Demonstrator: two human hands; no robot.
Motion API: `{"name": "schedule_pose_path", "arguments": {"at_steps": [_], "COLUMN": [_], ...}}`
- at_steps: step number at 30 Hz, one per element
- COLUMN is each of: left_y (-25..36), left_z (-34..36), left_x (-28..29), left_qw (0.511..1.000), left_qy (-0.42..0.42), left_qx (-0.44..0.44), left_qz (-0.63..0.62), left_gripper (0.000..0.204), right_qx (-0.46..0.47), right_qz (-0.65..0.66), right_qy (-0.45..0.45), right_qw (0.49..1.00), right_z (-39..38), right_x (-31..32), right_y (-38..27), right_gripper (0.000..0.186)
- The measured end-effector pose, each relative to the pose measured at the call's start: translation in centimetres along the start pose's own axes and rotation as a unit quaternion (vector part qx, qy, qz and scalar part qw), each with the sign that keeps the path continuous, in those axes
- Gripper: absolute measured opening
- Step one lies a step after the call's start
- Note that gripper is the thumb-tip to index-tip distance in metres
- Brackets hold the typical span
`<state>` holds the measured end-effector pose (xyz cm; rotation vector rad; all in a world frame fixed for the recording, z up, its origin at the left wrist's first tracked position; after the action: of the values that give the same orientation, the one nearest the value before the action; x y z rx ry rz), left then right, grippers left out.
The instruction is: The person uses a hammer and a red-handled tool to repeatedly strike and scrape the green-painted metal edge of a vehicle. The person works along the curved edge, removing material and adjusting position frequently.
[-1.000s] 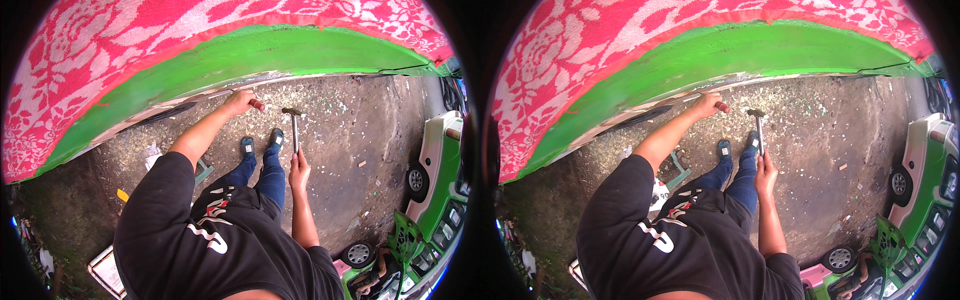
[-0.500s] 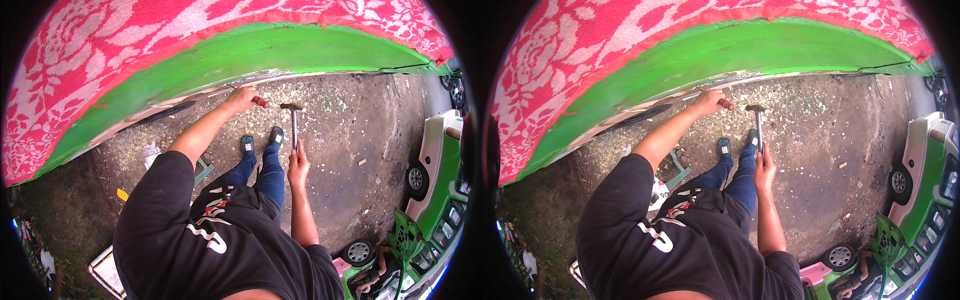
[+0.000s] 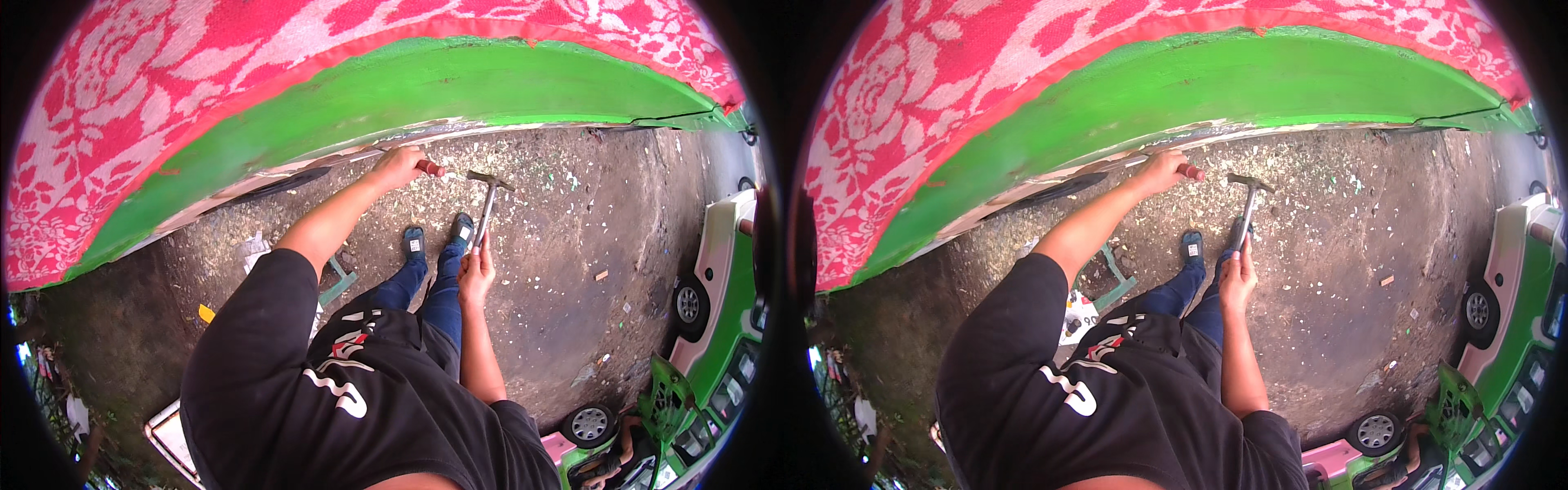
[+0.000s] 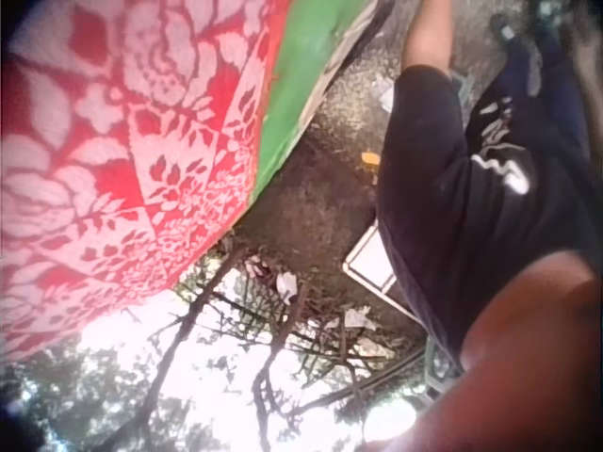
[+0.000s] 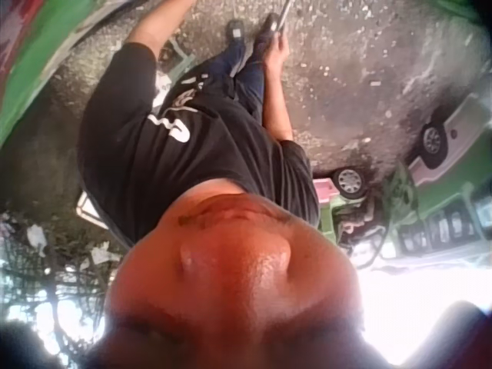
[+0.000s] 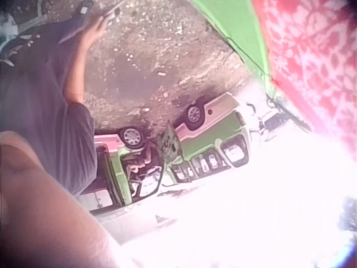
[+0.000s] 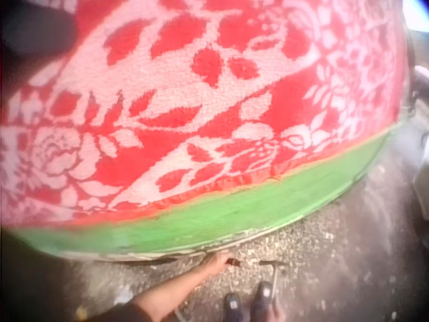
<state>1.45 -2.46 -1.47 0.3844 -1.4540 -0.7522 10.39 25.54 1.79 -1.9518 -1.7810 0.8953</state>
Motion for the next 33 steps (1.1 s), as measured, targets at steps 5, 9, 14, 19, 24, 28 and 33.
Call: {"name": "schedule_pose_path", "arguments": {"at_steps": [5, 9, 14, 19, 24, 28, 33], "left_y": [1.5, 1.1, 0.2, -0.3, -0.1, -0.1, -0.1], "left_z": [1.4, 1.4, 1.6, 1.7, 2.6, 3.1, 2.5], "left_x": [-0.9, -1.5, -2.8, -2.8, -2.7, -2.1, -3.0], "left_qw": [0.998, 0.996, 0.993, 0.995, 0.997, 0.996, 0.997], "left_qy": [-0.017, -0.04, -0.069, -0.068, -0.059, -0.045, -0.057], "left_qx": [-0.048, -0.072, -0.082, -0.07, -0.052, -0.073, -0.049], "left_qz": [0.026, 0.044, 0.058, 0.032, 0.012, 0.007, 0.027], "left_gripper": [0.013, 0.013, 0.015, 0.015, 0.014, 0.014, 0.014], "right_qx": [-0.01, 0.018, 0.009, 0.029, 0.095, 0.021, 0.034], "right_qz": [-0.003, -0.067, -0.052, 0.068, -0.263, -0.044, 0.086], "right_qy": [0.004, 0.018, 0.001, 0.051, 0.08, 0.052, 0.021], "right_qw": [1.0, 0.997, 0.999, 0.996, 0.957, 0.997, 0.996], "right_z": [1.0, 2.1, 3.1, 1.8, 2.5, 4.0, 3.0], "right_x": [2.2, 2.6, 2.7, 1.2, -0.9, -0.5, 0.3], "right_y": [-1.1, -1.5, -0.4, -0.3, 0.5, 2.3, 1.6], "right_gripper": [0.048, 0.023, 0.019, 0.021, 0.032, 0.029, 0.023]}}
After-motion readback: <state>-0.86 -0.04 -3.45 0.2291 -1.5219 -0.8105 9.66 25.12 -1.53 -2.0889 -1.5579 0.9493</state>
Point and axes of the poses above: each hand's wrist, its own z-axis towards the middle knuckle, its own x-axis out of the back of the hand, y = z × x, the point moved 4 cm from there along z, towards the middle knuckle, and after that the axes turned 12 degrees about -x, right-handed, at the moved point
